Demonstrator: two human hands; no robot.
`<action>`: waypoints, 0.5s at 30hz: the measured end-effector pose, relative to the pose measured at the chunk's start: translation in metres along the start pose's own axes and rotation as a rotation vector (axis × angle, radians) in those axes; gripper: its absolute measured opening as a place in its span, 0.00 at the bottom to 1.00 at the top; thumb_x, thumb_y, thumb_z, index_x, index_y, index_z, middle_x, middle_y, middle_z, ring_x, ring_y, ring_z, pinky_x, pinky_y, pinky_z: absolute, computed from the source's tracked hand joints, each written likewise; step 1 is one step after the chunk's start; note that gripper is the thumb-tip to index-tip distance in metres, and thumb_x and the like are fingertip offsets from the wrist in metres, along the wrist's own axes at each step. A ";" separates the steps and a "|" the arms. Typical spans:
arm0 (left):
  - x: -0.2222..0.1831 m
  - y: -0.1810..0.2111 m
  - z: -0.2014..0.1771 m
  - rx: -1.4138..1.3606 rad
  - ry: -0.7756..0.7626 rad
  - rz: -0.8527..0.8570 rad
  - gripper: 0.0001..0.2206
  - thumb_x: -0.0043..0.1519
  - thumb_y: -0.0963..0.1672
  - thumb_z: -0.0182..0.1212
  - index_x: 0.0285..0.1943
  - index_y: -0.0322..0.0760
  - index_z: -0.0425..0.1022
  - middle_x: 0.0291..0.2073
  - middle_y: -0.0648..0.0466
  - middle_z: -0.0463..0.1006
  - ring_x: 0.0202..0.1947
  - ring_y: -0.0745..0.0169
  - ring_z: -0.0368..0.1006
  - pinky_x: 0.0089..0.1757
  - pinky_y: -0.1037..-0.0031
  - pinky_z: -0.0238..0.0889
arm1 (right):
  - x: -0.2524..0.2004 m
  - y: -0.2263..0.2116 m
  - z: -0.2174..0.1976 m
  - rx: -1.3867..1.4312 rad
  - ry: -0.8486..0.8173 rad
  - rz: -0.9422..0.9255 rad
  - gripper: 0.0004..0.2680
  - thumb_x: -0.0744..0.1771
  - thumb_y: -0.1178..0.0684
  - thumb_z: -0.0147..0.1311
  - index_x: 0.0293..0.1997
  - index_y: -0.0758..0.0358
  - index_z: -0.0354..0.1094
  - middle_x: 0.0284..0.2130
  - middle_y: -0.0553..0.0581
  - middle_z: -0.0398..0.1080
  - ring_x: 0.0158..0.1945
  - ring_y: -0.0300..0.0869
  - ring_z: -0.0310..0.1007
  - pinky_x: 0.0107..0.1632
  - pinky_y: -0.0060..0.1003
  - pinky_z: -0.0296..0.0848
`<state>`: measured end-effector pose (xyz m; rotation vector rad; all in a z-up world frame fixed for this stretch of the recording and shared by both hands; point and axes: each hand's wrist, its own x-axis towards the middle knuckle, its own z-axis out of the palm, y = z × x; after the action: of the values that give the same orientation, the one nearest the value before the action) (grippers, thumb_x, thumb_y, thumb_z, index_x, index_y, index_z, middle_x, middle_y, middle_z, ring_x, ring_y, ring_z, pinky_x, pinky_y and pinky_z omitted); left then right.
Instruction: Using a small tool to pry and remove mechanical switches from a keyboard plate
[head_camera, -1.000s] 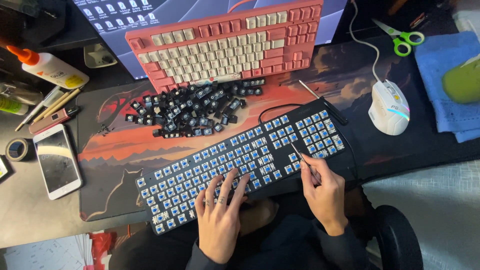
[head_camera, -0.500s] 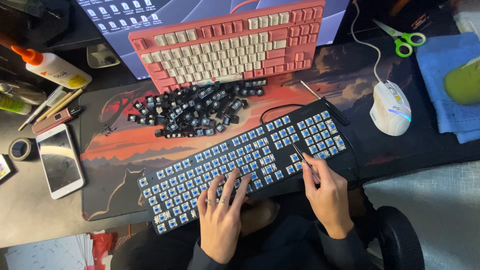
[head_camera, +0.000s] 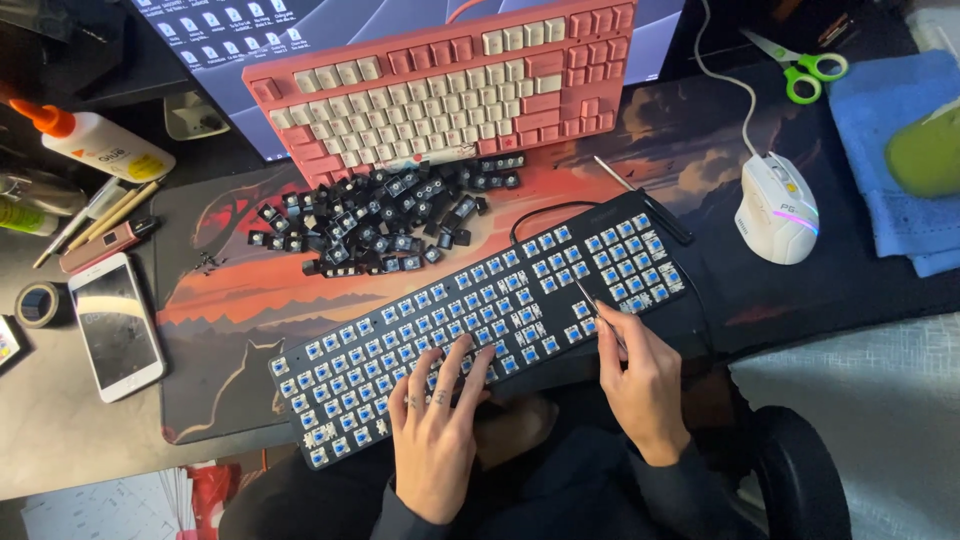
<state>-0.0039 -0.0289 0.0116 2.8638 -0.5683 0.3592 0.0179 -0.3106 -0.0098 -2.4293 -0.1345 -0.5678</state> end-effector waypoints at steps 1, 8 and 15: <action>0.001 0.001 -0.002 0.001 -0.003 0.001 0.31 0.76 0.47 0.71 0.91 0.61 0.72 0.85 0.60 0.74 0.81 0.44 0.69 0.68 0.48 0.62 | -0.001 0.002 0.001 0.002 0.000 0.003 0.09 0.77 0.64 0.61 0.66 0.75 0.77 0.53 0.66 0.87 0.51 0.49 0.91 0.48 0.37 0.93; 0.004 0.003 -0.005 0.013 -0.016 -0.015 0.30 0.76 0.47 0.71 0.89 0.61 0.72 0.85 0.61 0.73 0.81 0.45 0.69 0.67 0.49 0.62 | -0.008 0.013 0.000 -0.015 -0.006 -0.050 0.11 0.76 0.65 0.61 0.69 0.76 0.76 0.54 0.68 0.87 0.51 0.50 0.91 0.49 0.39 0.91; 0.005 0.001 -0.006 0.015 -0.002 -0.019 0.31 0.75 0.47 0.73 0.90 0.61 0.72 0.85 0.61 0.73 0.80 0.45 0.69 0.66 0.51 0.60 | -0.002 0.005 -0.013 0.024 -0.055 0.048 0.11 0.76 0.63 0.64 0.68 0.73 0.78 0.41 0.59 0.86 0.39 0.39 0.87 0.44 0.35 0.88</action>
<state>-0.0013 -0.0302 0.0192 2.8826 -0.5406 0.3588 0.0124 -0.3224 -0.0039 -2.4190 -0.1047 -0.4754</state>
